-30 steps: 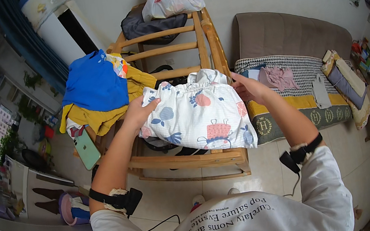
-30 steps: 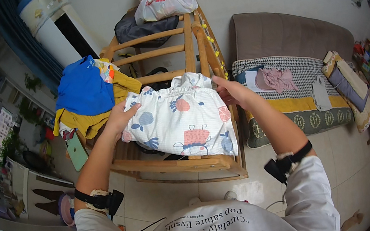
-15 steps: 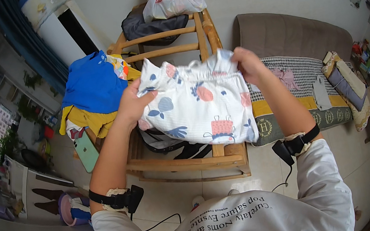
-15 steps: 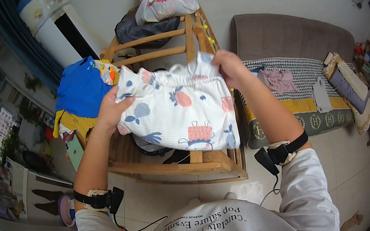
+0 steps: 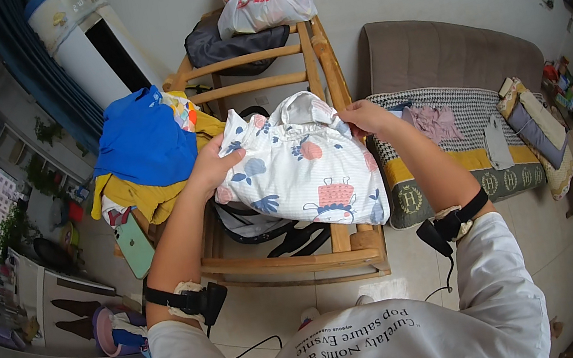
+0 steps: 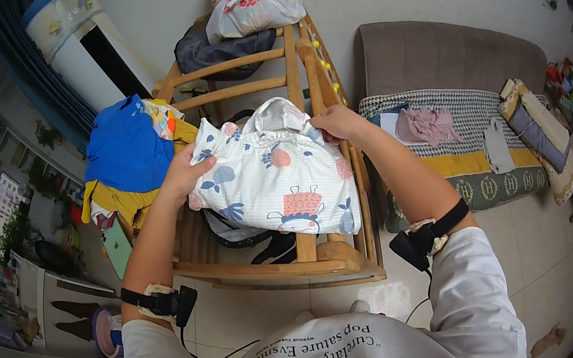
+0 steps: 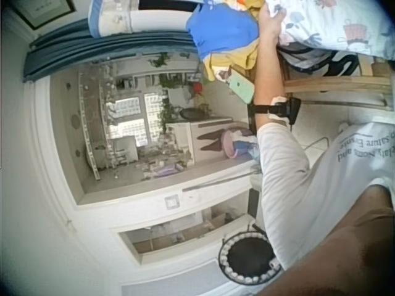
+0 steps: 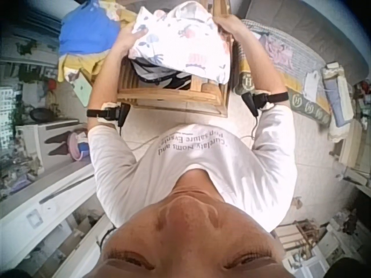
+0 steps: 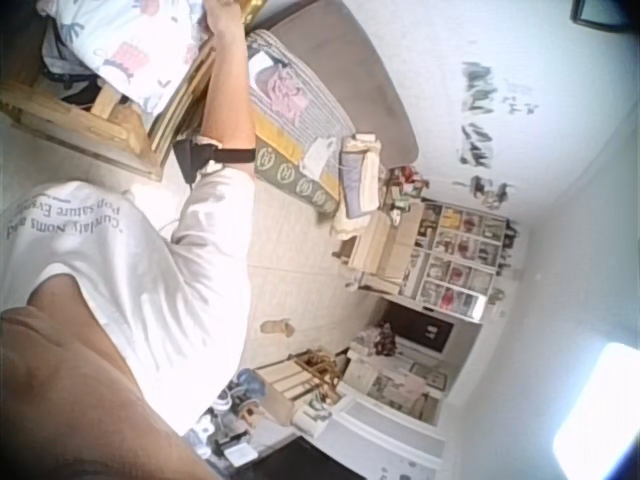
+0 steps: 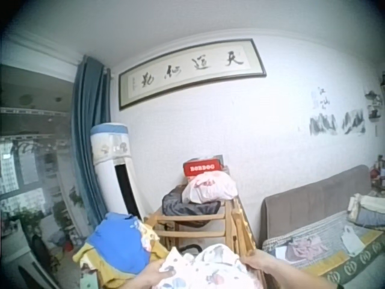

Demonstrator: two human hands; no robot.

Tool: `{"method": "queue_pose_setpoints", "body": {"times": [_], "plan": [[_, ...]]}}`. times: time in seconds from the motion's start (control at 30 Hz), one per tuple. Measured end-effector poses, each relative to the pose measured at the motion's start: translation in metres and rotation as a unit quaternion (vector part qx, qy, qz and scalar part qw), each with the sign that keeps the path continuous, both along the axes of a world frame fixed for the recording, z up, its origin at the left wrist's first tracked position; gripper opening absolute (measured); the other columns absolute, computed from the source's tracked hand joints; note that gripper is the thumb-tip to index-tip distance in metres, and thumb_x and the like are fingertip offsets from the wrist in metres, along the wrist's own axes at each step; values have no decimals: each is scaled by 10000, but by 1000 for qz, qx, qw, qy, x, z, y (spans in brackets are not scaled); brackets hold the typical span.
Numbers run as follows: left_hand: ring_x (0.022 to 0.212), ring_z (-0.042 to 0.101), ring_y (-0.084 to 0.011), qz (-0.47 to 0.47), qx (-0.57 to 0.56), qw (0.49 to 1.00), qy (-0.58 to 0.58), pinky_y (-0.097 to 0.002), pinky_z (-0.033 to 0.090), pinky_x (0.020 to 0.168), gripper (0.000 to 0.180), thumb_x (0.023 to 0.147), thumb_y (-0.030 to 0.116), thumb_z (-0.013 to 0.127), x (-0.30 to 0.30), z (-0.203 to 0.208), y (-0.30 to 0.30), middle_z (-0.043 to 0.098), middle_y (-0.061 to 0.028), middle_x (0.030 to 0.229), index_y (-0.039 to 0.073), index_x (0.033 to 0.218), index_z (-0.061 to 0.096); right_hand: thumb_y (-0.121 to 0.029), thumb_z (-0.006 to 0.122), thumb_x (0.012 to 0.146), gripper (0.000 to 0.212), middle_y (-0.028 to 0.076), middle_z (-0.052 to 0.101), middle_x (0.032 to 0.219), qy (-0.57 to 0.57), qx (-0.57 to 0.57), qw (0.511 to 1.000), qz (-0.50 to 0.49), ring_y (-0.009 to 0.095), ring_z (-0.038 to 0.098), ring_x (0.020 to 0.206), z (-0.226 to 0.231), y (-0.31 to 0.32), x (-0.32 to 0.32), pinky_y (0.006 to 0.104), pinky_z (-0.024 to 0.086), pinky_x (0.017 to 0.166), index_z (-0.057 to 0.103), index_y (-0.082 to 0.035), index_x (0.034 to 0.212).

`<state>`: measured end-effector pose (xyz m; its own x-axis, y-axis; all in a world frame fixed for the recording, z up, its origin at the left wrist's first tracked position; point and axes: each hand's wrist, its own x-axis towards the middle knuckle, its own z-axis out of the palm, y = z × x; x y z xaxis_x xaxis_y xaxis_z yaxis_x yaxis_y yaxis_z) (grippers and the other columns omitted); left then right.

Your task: The person removes clothes and a towel from hangers on a rack, takes them to a bed, and folds each item by hand before placing them on a stack.

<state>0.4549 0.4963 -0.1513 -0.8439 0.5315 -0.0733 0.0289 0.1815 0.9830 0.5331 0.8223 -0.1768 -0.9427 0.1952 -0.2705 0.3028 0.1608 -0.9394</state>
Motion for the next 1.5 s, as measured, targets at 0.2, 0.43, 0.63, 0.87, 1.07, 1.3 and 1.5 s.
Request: {"method": "queue_pose_setpoints", "body": {"times": [0.2,0.43,0.63,0.87,1.07,1.3,1.5], "plan": [[874,581,-145,5,-70,992,102,-268,464,770,446,759,118,686,-14,-14,-14,616,-96,1019,-17,1149,518,-201,502,880,168,40,577,859,197,-287,936,-56,146,576,754,46,-9,4,305,492,696,533,-47,942],[900,602,-248,88,-288,885,356,-320,468,806,500,732,171,689,-12,-10,2,622,-150,1000,-20,1158,510,-262,444,909,310,101,614,949,54,-359,930,-61,203,625,861,2,7,-12,343,525,770,540,4,1037],[942,602,-272,45,-223,898,376,-325,466,816,367,789,156,614,-16,13,62,623,-160,1032,6,1119,557,-234,538,874,294,117,632,935,-51,-203,977,-45,202,629,882,17,0,-25,323,517,755,563,17,1026],[946,600,-287,-42,-212,930,296,-343,457,820,386,867,269,528,-62,6,147,609,-180,1063,-17,1126,547,71,498,734,167,56,605,832,201,0,977,-64,135,543,661,3,-15,-29,240,428,625,531,-21,869],[845,609,-140,-218,-9,975,-44,-263,475,737,383,889,312,542,-86,24,169,643,-94,994,-32,1050,593,207,362,674,292,65,603,965,432,83,898,-32,157,526,1022,25,-20,-5,223,365,884,490,0,836],[874,614,-132,-315,141,938,-26,-260,480,791,282,765,-28,605,-96,59,156,639,-67,925,-22,1042,555,-228,636,801,362,91,579,1051,94,-255,958,-96,181,563,981,51,-21,4,324,464,843,517,-37,1085],[929,598,-152,-349,176,919,-44,-272,480,808,566,739,-65,590,-92,83,146,572,-96,1094,25,1251,364,-166,640,800,351,90,600,1039,135,-237,959,-75,175,593,906,65,-14,-19,323,474,810,537,11,1085]]}}
